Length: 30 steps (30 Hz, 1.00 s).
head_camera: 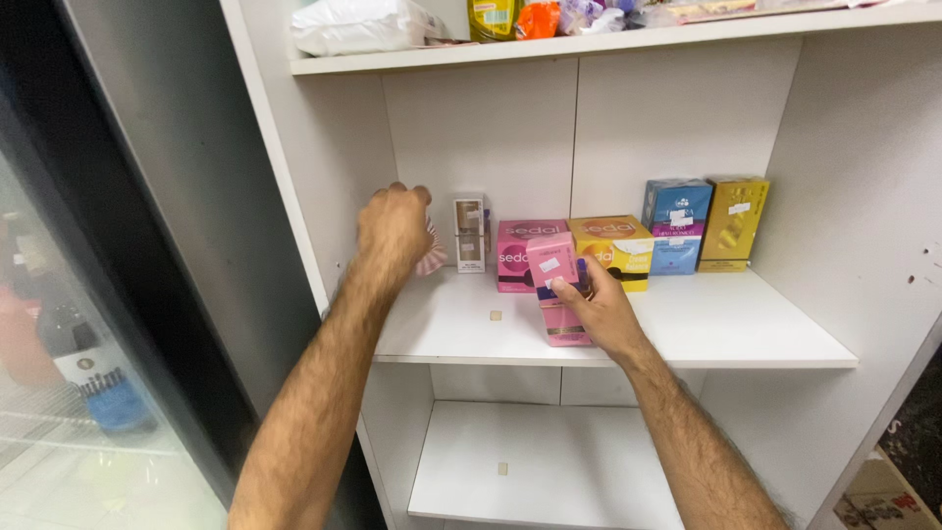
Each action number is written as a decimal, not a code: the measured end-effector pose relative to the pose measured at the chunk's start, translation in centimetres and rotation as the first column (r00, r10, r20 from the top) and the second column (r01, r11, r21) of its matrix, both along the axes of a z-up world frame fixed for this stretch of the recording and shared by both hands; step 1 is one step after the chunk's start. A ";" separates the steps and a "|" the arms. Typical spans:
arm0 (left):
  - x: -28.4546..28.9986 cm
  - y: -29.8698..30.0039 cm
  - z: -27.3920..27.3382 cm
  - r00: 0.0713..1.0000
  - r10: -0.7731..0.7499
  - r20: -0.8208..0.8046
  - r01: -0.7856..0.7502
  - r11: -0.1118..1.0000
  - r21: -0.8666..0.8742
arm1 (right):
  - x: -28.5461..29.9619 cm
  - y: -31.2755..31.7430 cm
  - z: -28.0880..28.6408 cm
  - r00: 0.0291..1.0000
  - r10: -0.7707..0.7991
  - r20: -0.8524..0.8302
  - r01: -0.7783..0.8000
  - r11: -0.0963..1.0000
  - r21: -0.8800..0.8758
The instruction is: The person removes hygiene and household items including toothbrushes, boxed soap, and paper products from a cardboard container and arranges them into rows on white shelves.
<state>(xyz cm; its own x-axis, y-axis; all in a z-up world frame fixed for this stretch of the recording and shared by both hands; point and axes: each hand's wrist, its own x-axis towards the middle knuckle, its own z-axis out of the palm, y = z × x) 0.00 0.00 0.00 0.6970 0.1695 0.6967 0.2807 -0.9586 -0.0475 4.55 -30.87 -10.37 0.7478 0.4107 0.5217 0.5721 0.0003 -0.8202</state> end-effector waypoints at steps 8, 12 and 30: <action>6.7 3.8 -0.1 0.962 -0.115 -0.246 0.045 0.961 -0.273 | 0.3 -0.1 -0.1 1.000 0.006 -0.023 -0.006 1.000 -0.001; 10.2 5.3 -1.3 0.957 -0.114 -0.265 0.045 0.967 -0.252 | 0.9 0.1 -0.5 1.000 0.000 -0.029 0.000 1.000 0.003; 6.9 1.8 -6.6 0.984 -0.025 0.177 0.124 0.809 -0.574 | 1.4 0.4 -0.5 1.000 -0.021 0.002 0.021 0.999 -0.031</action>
<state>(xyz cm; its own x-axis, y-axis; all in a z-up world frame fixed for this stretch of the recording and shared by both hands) 6.91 1.83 -6.64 0.6171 0.5285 0.5830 0.1630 -0.8107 0.5623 5.95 -30.50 -10.92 0.7554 0.4111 0.5102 0.5730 -0.0367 -0.8187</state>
